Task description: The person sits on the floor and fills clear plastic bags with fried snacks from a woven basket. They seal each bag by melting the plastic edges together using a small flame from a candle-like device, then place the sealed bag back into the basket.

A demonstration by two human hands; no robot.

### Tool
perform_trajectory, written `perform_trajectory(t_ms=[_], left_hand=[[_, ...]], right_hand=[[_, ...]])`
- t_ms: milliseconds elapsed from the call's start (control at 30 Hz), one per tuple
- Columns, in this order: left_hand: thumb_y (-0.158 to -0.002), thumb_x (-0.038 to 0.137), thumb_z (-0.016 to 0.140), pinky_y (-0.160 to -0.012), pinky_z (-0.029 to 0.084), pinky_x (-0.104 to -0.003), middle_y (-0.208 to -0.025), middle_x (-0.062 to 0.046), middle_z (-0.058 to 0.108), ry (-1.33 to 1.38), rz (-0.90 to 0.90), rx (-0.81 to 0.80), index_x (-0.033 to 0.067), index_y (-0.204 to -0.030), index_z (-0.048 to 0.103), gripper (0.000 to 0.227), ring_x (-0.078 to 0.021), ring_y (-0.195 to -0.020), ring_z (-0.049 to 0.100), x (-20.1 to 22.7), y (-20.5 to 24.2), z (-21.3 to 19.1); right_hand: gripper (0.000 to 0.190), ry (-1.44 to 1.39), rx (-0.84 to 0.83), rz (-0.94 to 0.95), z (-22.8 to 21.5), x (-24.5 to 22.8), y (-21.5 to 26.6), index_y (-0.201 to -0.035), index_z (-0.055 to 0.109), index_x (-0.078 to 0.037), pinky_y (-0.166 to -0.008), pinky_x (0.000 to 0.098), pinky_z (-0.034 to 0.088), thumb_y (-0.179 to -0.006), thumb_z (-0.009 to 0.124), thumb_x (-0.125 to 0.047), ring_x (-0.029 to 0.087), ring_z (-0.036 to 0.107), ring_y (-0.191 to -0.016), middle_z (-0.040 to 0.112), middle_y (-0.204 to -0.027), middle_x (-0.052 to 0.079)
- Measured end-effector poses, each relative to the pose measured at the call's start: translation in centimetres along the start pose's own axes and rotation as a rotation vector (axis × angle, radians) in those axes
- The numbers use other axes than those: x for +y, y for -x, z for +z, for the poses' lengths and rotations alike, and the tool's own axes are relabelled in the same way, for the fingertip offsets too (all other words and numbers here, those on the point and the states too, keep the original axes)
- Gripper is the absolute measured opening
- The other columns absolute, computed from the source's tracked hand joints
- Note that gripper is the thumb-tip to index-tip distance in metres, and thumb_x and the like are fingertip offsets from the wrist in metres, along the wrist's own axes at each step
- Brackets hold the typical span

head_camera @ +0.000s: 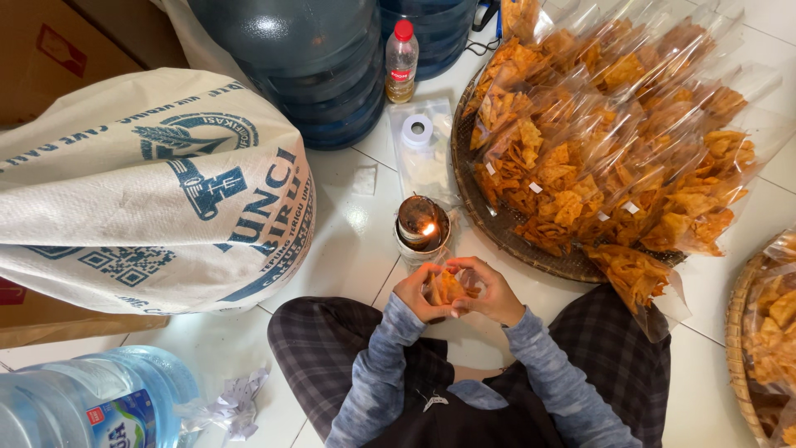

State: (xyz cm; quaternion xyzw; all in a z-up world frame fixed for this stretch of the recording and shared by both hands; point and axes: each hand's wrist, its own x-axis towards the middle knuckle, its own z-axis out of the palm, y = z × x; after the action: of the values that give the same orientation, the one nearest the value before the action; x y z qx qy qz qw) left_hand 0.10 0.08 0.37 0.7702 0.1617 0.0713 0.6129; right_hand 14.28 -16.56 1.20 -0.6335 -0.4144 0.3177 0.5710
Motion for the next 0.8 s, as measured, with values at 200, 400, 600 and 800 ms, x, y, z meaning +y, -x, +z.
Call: perform_trajectory(t_ms=[200, 400, 600, 800], left_hand=[[-0.079, 0.031, 0.085, -0.106, 0.049, -0.035, -0.131, -0.012, 0.068, 0.208, 0.202, -0.007, 0.0054, -0.143, 0.055, 0.075, -0.0209, -0.124, 0.064, -0.7, -0.2, 0.3], [-0.092, 0.021, 0.073, -0.1, 0.054, -0.035, -0.12, -0.013, 0.075, 0.184, 0.269, 0.196, 0.0045, -0.131, 0.067, 0.043, -0.024, -0.113, 0.072, -0.8, -0.1, 0.6], [-0.1, 0.015, 0.064, -0.092, 0.057, -0.032, -0.112, -0.011, 0.077, 0.183, 0.284, 0.294, 0.0037, -0.127, 0.07, 0.03, -0.0221, -0.103, 0.075, 0.2, 0.3, 0.4], [-0.101, 0.015, 0.064, -0.079, 0.058, -0.03, -0.096, -0.013, 0.079, 0.177, 0.202, 0.331, 0.0012, -0.11, 0.077, 0.021, -0.0199, -0.087, 0.074, -0.7, 0.5, 1.2]], right_hand=[[0.077, 0.006, 0.083, 0.056, 0.3, 0.3, 0.1, -0.14, 0.057, -0.01, -0.072, 0.0225, 0.05, -0.078, 0.084, -0.047, 0.007, 0.056, -0.082, 0.061, -0.114, -0.001], [0.072, 0.0, 0.049, -0.063, 0.1, 0.3, 0.0, -0.139, 0.062, -0.01, -0.074, 0.0226, 0.051, -0.082, 0.082, -0.05, 0.009, 0.058, -0.086, 0.063, -0.119, 0.002], [0.071, 0.141, 0.079, -0.102, 0.3, 0.0, -0.1, -0.139, 0.063, -0.01, -0.07, 0.0252, 0.053, -0.08, 0.081, -0.044, 0.011, 0.064, -0.081, 0.07, -0.117, 0.005], [0.049, 0.319, 0.078, -0.078, 1.3, -1.4, 0.1, -0.14, 0.062, -0.01, -0.081, 0.0276, 0.058, -0.095, 0.069, -0.027, 0.017, 0.071, -0.097, 0.072, -0.121, 0.011]])
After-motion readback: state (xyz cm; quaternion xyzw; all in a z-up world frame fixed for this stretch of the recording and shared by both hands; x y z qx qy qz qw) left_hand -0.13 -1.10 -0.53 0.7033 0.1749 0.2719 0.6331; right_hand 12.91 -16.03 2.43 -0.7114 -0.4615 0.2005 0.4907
